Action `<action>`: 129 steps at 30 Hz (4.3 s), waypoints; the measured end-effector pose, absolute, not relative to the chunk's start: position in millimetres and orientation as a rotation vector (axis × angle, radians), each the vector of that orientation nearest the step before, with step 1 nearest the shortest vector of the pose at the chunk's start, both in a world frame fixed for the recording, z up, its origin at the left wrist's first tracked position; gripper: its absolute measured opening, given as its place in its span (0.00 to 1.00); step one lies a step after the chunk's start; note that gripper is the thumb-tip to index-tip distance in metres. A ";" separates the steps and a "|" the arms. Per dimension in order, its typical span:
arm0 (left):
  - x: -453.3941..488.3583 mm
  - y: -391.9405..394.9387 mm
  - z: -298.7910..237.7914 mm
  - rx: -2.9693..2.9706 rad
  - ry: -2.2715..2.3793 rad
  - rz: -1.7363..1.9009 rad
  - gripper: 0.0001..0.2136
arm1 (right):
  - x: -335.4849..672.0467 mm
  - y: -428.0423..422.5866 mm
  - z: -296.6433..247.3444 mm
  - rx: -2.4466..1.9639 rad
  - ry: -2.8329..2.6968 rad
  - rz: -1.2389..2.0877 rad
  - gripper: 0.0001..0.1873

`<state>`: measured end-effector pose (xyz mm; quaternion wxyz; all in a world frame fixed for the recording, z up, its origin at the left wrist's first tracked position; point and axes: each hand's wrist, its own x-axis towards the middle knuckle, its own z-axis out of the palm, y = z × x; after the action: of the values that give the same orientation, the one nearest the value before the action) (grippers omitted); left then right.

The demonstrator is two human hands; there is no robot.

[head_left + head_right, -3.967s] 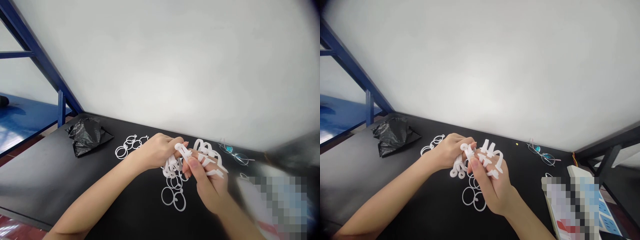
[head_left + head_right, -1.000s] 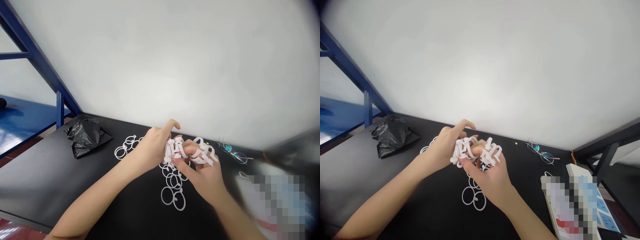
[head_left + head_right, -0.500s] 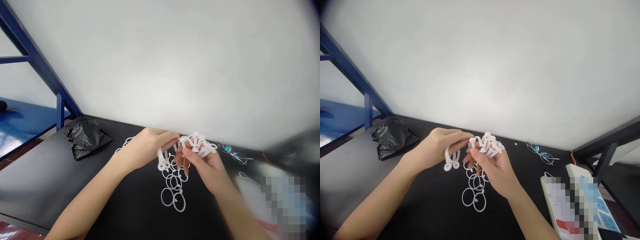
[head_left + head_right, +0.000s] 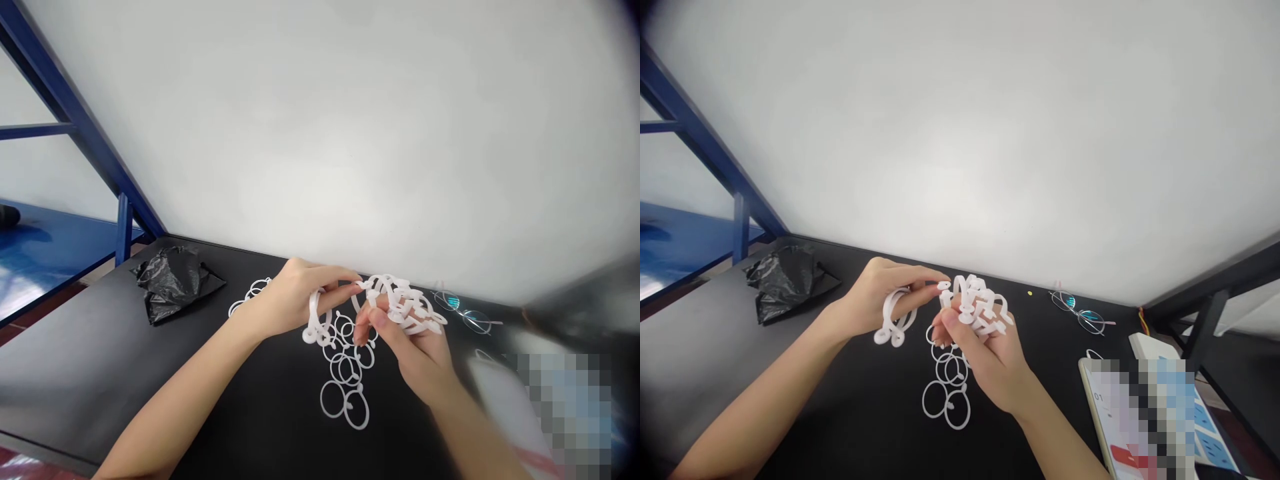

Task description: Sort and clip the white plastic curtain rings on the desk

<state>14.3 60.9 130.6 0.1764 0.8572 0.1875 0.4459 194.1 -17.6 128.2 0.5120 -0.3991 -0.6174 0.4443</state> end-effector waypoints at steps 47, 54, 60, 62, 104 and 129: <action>16.4 55.6 129.8 2.565 0.621 0.768 0.16 | 191.5 -11.2 122.0 -0.913 -1.443 1.185 0.18; 20.2 60.6 130.8 2.400 0.501 0.854 0.20 | 191.8 -14.6 125.2 -0.976 -1.388 1.073 0.15; 9.3 63.2 137.7 2.231 0.743 0.812 0.09 | 192.9 -5.2 121.8 -1.031 -1.436 0.878 0.12; 8.6 62.3 137.9 2.114 0.768 0.841 0.06 | 187.3 -6.8 120.8 -1.051 -1.463 0.807 0.05; -55.3 78.4 162.3 2.454 1.206 0.938 0.14 | 173.2 39.1 83.6 -1.211 -1.559 1.073 0.12; -74.5 77.2 170.5 2.450 1.321 1.051 0.14 | 93.5 91.8 88.3 -1.023 -2.536 0.778 0.05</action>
<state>-74.5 77.2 170.5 0.0831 0.8207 0.4425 0.3519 93.5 91.8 88.3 0.1489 -0.3559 -0.8820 0.2706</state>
